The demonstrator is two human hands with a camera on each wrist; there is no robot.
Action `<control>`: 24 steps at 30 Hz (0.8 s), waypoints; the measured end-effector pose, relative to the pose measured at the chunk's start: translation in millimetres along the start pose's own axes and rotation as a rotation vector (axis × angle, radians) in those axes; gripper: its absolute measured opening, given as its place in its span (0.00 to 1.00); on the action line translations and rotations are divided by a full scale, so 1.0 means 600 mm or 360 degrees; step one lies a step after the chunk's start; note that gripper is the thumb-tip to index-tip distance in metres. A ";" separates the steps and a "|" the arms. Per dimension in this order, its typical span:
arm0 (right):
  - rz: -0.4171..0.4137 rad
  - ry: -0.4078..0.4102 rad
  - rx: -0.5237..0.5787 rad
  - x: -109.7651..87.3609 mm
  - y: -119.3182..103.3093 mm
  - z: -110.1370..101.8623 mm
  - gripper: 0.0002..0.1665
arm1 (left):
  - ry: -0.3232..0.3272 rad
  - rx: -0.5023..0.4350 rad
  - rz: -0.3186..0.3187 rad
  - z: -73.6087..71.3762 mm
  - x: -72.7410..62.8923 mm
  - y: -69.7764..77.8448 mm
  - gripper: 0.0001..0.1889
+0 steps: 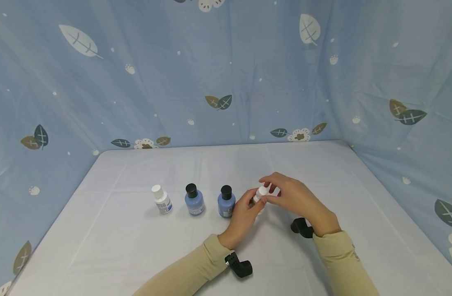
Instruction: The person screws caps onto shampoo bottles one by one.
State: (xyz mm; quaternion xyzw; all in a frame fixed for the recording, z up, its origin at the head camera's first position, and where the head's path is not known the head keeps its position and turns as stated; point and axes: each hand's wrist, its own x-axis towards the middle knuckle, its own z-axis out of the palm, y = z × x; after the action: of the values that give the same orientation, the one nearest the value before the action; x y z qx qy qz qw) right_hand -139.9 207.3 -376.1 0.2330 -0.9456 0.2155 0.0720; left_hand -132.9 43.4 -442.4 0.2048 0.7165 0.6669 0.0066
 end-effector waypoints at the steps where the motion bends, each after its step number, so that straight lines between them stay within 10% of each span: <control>1: -0.0035 0.0001 -0.0002 -0.001 0.000 0.000 0.25 | -0.0001 -0.0004 -0.0001 0.000 0.000 0.000 0.15; 10: -0.0268 0.0032 -0.0003 -0.001 0.003 -0.001 0.21 | 0.0024 0.0004 -0.0012 0.000 -0.001 0.001 0.15; 24: -0.0072 -0.0015 0.0035 -0.001 -0.001 -0.003 0.17 | 0.0010 -0.0047 0.0002 0.001 -0.001 0.002 0.15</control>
State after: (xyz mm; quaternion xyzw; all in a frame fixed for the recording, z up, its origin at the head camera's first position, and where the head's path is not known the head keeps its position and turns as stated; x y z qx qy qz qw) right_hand -138.9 207.9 -374.7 0.2562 -0.9379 0.2231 0.0700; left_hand -132.1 43.7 -441.3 0.2031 0.7065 0.6780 0.0069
